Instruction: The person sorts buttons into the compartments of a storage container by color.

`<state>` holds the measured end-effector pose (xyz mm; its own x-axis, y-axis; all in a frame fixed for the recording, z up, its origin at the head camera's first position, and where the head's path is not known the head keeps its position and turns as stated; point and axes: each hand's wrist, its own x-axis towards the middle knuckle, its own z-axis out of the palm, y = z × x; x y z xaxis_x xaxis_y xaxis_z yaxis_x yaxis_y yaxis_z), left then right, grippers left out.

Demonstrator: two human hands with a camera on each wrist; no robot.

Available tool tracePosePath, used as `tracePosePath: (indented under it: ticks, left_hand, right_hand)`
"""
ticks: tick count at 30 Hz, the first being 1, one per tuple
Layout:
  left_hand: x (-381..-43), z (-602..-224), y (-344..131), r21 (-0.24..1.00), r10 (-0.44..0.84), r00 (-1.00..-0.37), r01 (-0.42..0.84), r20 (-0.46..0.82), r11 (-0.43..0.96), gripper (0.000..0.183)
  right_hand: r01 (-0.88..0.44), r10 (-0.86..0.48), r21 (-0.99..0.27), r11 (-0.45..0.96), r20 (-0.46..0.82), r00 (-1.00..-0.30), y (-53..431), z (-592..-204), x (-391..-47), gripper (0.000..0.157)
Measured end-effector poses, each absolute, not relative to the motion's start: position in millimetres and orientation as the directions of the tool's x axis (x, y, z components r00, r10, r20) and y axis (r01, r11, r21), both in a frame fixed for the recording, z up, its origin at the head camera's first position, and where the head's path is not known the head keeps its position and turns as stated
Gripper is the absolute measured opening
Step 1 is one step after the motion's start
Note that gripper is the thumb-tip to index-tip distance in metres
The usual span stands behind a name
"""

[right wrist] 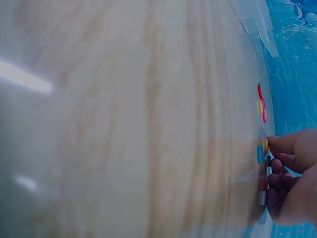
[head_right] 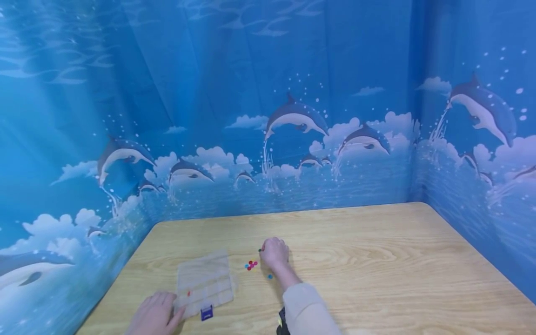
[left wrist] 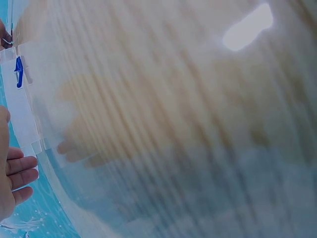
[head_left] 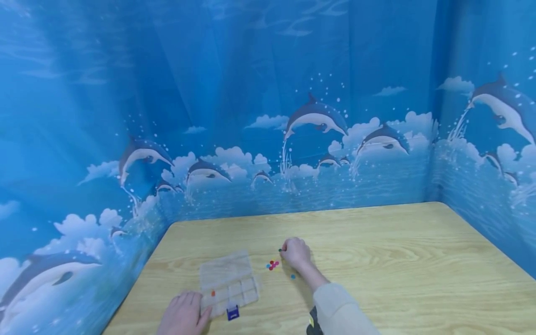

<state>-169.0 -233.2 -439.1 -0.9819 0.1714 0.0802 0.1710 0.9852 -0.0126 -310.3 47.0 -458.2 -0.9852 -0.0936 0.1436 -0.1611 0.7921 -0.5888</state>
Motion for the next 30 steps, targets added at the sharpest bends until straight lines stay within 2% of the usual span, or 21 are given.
tracePosePath:
  ticks: [7,14,30]
  left_hand:
    - [-168.3,-441.1,-234.4,-0.007,0.182,-0.978,0.182,0.101,0.983,0.033]
    - [-169.0,-442.5,-236.3,-0.012,0.193,-0.975,0.193,0.106,0.981,0.034]
    - [-168.1,-440.2,-235.0,-0.011,0.196,-0.974,0.196,0.110,0.981,0.032]
  right_hand:
    - [-0.155,-0.121,-0.659,0.736,0.098,-0.988,49.6,-456.9,-310.6,0.020]
    - [-0.089,-0.123,-0.807,0.584,0.021,-0.992,56.8,-452.7,-311.3,0.004]
    - [0.006,-0.085,-0.943,0.334,-0.037,-0.996,63.9,-449.5,-319.5,0.010]
